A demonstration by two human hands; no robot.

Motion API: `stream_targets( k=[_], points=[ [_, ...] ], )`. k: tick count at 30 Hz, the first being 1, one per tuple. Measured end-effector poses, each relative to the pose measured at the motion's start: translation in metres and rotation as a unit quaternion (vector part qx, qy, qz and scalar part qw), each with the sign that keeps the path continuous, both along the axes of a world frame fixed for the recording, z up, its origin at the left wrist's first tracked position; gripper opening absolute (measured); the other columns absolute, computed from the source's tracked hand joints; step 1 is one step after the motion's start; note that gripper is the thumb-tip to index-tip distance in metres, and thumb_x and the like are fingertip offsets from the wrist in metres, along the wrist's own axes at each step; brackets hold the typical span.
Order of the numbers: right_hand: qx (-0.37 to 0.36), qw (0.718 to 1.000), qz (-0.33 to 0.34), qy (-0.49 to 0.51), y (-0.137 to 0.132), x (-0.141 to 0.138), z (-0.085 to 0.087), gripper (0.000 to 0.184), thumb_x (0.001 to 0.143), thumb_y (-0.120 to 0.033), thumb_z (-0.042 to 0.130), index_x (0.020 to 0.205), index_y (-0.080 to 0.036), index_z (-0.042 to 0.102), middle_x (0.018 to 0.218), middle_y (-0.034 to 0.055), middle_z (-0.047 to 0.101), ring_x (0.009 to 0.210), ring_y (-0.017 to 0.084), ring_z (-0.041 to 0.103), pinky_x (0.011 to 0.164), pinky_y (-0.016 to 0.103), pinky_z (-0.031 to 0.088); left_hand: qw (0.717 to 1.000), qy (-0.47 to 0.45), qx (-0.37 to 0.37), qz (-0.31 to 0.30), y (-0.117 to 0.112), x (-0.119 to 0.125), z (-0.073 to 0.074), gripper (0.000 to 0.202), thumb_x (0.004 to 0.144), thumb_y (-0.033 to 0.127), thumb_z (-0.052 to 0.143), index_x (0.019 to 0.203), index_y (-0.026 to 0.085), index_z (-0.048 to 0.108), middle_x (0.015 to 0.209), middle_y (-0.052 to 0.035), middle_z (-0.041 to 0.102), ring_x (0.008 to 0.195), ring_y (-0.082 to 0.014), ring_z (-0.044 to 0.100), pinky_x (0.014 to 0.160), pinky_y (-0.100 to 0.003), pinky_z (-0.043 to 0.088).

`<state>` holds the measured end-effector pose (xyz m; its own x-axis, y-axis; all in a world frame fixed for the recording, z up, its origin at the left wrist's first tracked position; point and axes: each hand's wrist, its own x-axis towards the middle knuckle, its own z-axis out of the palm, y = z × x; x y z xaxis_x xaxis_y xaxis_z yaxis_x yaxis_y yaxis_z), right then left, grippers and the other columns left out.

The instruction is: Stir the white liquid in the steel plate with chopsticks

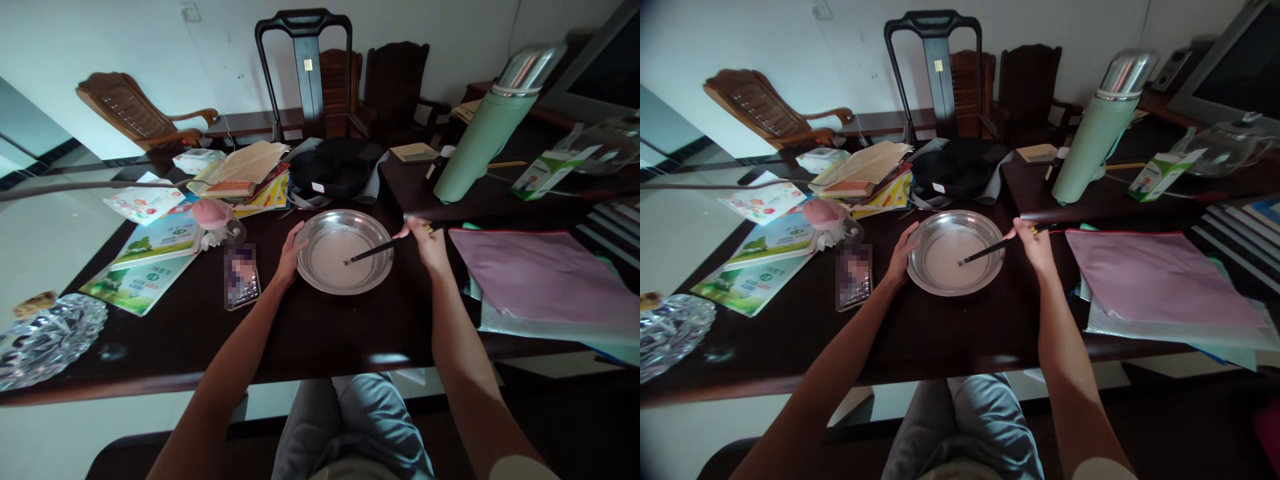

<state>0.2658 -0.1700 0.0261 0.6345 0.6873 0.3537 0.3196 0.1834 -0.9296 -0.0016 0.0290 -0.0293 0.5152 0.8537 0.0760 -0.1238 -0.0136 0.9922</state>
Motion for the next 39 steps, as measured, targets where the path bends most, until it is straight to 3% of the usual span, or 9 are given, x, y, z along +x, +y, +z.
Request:
stream_targets(
  k=[4,7,12,18,21,25,28,32,39],
  points=[
    [-0.031,0.995,0.086,-0.049,0.006,-0.013,0.002,0.056,0.082,-0.081,0.070,0.066,-0.028,0.073,0.076,0.0041,0.080,0.083,0.027,0.077,0.088,0.043,0.059,1.000,-0.003,-0.010,-0.001,-0.001,0.000,0.001,0.071,0.077,0.050,0.083,0.141,0.027,0.065,0.150,-0.0094,0.066,0.140,-0.0373,0.059,0.119,-0.053,0.046],
    [-0.019,0.997,0.036,-0.072,0.005,-0.008,0.001,0.055,0.083,-0.080,0.070,0.071,-0.027,0.076,0.079,0.0045,0.081,0.085,0.026,0.076,0.090,0.043,0.057,1.000,-0.009,-0.014,-0.004,-0.001,0.000,0.001,0.073,0.076,0.051,0.083,0.142,0.025,0.064,0.151,-0.0108,0.064,0.140,-0.0376,0.059,0.119,-0.053,0.046],
    [0.016,0.998,-0.052,-0.011,-0.002,0.006,-0.001,0.059,0.085,-0.082,0.066,0.060,-0.028,0.067,0.059,0.0023,0.071,0.068,0.025,0.072,0.088,0.045,0.059,1.000,-0.006,-0.006,-0.002,0.000,0.001,0.000,0.072,0.075,0.052,0.084,0.140,0.025,0.065,0.148,-0.0109,0.066,0.138,-0.0387,0.060,0.117,-0.054,0.048],
    [-0.022,0.996,0.070,-0.048,0.006,-0.013,0.002,0.055,0.082,-0.081,0.071,0.066,-0.028,0.073,0.075,0.0038,0.079,0.083,0.027,0.077,0.088,0.043,0.058,1.000,-0.005,-0.004,-0.004,-0.001,0.000,0.001,0.069,0.078,0.050,0.082,0.141,0.026,0.064,0.152,-0.0108,0.064,0.142,-0.0375,0.058,0.120,-0.053,0.045],
    [-0.017,0.997,0.025,-0.067,0.005,-0.009,0.001,0.055,0.083,-0.081,0.069,0.071,-0.028,0.075,0.078,0.0033,0.080,0.085,0.026,0.076,0.090,0.043,0.058,1.000,-0.006,-0.002,-0.011,0.000,0.000,0.000,0.070,0.079,0.051,0.082,0.142,0.026,0.064,0.152,-0.0107,0.064,0.141,-0.0374,0.058,0.119,-0.053,0.046],
    [0.016,0.998,-0.052,-0.015,-0.001,0.004,0.001,0.060,0.085,-0.082,0.065,0.060,-0.028,0.067,0.060,0.0019,0.071,0.068,0.025,0.073,0.086,0.044,0.059,1.000,-0.003,0.001,-0.005,0.001,0.000,-0.001,0.071,0.077,0.053,0.083,0.140,0.026,0.065,0.145,-0.0110,0.068,0.137,-0.0382,0.061,0.116,-0.054,0.048],
    [-0.004,1.000,0.002,0.001,0.000,-0.001,0.002,0.059,0.083,-0.082,0.067,0.058,-0.028,0.065,0.059,0.0025,0.071,0.067,0.025,0.073,0.083,0.043,0.060,1.000,0.001,0.003,-0.003,0.000,0.001,-0.001,0.071,0.077,0.054,0.082,0.140,0.026,0.065,0.144,-0.0106,0.068,0.135,-0.0373,0.062,0.115,-0.054,0.049],
    [-0.032,0.995,0.089,-0.045,0.006,-0.013,0.002,0.055,0.082,-0.081,0.071,0.068,-0.028,0.073,0.080,0.0040,0.081,0.084,0.026,0.077,0.089,0.043,0.059,1.000,-0.003,-0.005,0.004,-0.001,0.001,0.000,0.070,0.077,0.052,0.083,0.140,0.028,0.065,0.148,-0.0092,0.067,0.137,-0.0362,0.061,0.117,-0.052,0.048],
    [0.015,0.999,-0.034,-0.020,-0.001,0.003,0.000,0.059,0.085,-0.082,0.066,0.060,-0.028,0.068,0.062,0.0017,0.073,0.069,0.025,0.074,0.087,0.044,0.059,1.000,-0.006,-0.002,-0.010,0.000,0.000,0.000,0.070,0.078,0.052,0.082,0.141,0.026,0.064,0.145,-0.0102,0.068,0.136,-0.0372,0.062,0.116,-0.053,0.049]
  ],
)
